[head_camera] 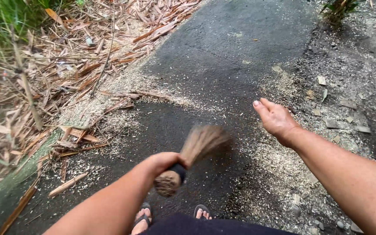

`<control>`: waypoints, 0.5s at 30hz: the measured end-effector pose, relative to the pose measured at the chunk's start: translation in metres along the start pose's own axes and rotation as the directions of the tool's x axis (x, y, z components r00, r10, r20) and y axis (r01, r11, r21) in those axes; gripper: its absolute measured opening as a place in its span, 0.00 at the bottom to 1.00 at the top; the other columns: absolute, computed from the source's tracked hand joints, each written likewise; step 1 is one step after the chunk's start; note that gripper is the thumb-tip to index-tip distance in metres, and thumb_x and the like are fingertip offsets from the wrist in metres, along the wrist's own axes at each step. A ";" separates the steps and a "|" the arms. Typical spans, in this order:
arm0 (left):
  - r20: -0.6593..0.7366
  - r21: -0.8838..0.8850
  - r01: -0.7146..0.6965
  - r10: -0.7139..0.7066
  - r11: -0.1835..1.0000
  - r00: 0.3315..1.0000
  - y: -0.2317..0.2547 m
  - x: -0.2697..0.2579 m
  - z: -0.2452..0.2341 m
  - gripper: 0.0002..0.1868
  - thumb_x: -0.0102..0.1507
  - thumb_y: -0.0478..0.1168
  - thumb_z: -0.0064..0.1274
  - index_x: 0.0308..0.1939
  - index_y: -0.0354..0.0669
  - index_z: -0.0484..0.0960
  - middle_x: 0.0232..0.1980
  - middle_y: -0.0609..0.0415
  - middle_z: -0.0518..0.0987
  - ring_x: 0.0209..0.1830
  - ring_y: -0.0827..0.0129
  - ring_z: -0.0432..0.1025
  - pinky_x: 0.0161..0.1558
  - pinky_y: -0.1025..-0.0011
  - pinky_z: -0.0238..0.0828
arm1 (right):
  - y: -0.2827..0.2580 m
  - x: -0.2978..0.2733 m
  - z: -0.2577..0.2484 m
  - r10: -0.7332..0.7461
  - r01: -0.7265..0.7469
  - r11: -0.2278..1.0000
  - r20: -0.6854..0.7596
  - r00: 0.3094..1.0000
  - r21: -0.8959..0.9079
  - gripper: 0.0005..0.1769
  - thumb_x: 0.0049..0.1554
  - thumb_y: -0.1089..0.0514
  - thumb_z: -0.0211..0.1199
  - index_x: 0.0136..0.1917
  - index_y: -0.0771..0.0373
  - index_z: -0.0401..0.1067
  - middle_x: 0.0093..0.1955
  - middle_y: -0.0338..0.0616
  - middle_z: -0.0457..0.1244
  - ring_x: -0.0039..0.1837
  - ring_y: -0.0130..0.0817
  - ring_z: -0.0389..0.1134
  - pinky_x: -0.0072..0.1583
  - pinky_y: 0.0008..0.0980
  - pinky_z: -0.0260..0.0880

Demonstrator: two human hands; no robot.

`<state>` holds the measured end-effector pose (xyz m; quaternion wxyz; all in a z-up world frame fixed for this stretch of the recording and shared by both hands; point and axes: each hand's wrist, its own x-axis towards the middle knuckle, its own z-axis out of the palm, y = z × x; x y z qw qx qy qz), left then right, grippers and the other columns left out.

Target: The recorder is sweeping wood shavings and debris off a concrete floor using a stick broom.

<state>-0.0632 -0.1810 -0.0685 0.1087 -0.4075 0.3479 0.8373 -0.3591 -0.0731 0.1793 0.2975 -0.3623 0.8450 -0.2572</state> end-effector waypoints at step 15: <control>-0.266 -0.088 -0.319 0.286 0.944 0.921 0.086 -0.123 0.028 0.41 0.56 0.33 0.54 0.74 0.56 0.63 0.37 0.48 0.78 0.19 0.69 0.71 0.21 0.69 0.75 | -0.019 0.027 -0.007 -0.128 0.129 0.990 0.012 0.992 -0.063 0.41 0.64 0.37 0.46 0.81 0.62 0.47 0.83 0.52 0.46 0.83 0.45 0.46 0.78 0.44 0.47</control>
